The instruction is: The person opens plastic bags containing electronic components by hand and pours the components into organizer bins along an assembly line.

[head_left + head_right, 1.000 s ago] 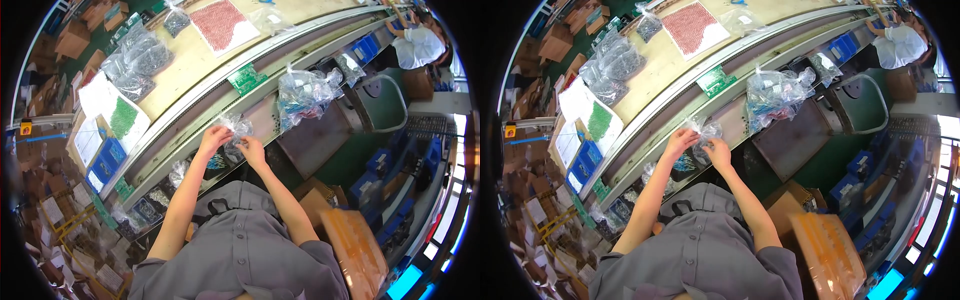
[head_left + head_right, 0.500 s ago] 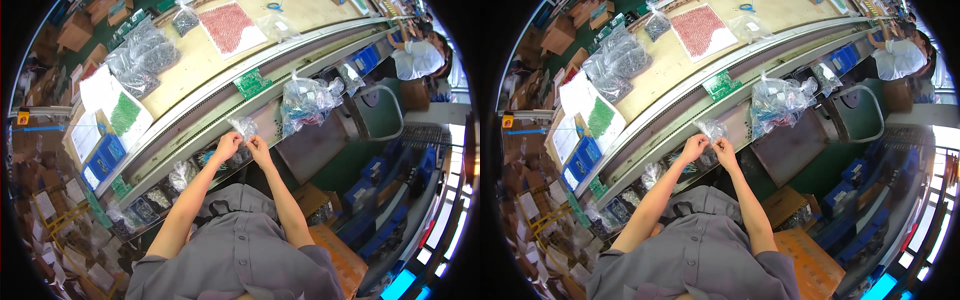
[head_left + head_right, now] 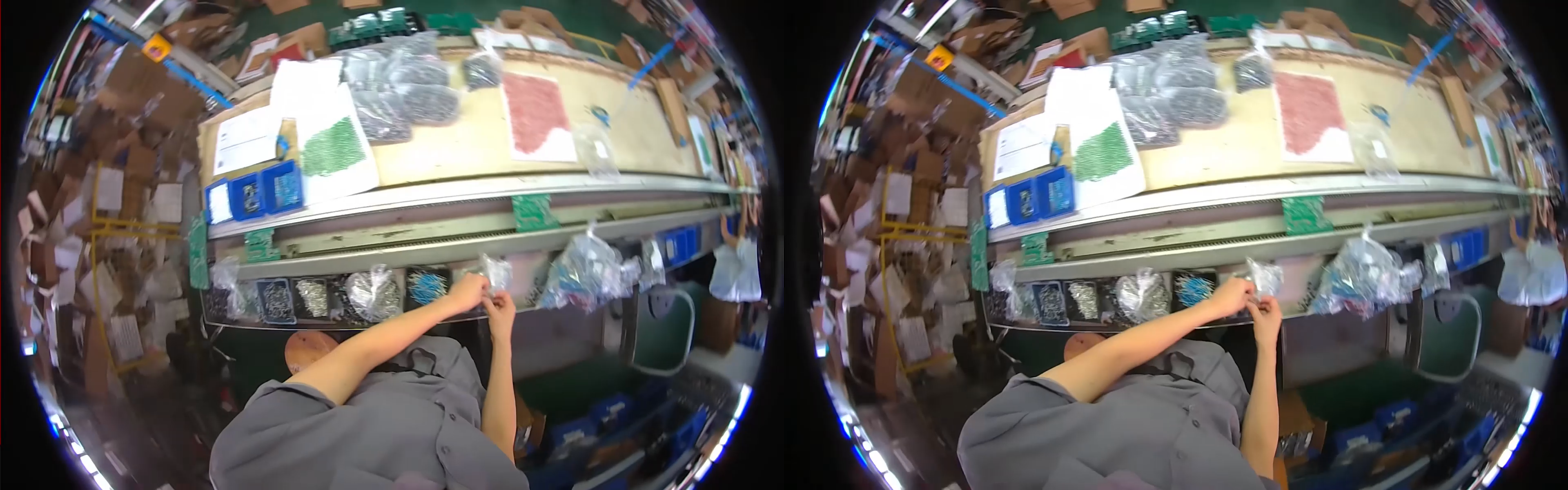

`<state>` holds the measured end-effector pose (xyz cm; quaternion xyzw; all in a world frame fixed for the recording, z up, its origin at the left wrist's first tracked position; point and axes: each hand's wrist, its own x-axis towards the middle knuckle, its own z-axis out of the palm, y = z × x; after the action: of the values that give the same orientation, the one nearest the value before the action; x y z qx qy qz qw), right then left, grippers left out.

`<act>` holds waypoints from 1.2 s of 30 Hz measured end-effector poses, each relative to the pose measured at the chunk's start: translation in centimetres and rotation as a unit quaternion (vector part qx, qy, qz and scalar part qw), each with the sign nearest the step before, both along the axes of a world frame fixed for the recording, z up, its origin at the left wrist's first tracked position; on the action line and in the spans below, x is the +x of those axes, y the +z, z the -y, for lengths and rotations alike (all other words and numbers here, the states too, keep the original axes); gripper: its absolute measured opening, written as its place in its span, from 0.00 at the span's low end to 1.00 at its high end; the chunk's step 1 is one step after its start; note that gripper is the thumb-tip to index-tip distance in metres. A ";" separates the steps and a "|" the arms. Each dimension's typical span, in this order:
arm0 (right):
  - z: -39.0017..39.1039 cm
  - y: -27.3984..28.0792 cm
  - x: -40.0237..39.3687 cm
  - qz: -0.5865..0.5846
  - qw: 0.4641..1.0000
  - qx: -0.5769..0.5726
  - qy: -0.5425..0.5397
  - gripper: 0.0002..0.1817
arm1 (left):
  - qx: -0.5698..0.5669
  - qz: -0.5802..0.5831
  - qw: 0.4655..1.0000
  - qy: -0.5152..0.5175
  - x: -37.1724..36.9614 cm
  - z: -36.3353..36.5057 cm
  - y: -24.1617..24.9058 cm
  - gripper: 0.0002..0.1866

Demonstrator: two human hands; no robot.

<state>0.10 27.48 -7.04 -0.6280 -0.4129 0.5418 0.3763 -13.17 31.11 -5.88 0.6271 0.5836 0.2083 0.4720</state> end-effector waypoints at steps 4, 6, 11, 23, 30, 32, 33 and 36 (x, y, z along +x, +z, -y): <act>-0.7 0.5 -0.5 0.118 0.991 0.030 0.059 0.08 | 0.023 0.071 0.996 0.055 -0.8 0.5 0.7 0.05; -1.0 1.4 -0.7 0.236 0.969 0.025 0.063 0.10 | 0.081 0.036 0.995 0.053 -0.1 0.6 -0.7 0.06; -0.9 1.3 -2.0 0.333 0.942 -0.030 -0.024 0.11 | 0.038 0.017 0.999 0.035 0.9 0.1 1.0 0.07; -2.1 1.4 0.2 0.358 0.932 0.026 -0.061 0.06 | 0.043 -0.023 0.998 0.026 0.4 -2.0 1.3 0.12; -1.6 1.0 2.7 0.356 0.932 -0.044 -0.053 0.03 | 0.068 -0.123 0.989 0.035 -2.5 -2.1 1.1 0.08; -1.9 1.1 3.5 0.348 0.935 -0.051 -0.047 0.03 | 0.057 -0.109 0.992 0.007 -3.2 -2.1 1.1 0.08; -2.0 1.0 3.9 0.353 0.934 -0.048 -0.033 0.03 | 0.054 -0.112 0.992 0.009 -3.6 -1.7 1.0 0.08; -2.4 1.1 4.9 0.340 0.939 -0.055 -0.015 0.04 | 0.077 -0.141 0.986 -0.040 -4.4 -1.4 0.6 0.10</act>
<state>4.98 29.92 -5.89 -0.8007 -0.4763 0.3118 0.1865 -17.58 32.48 -5.32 0.7072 0.6013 0.1434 0.3432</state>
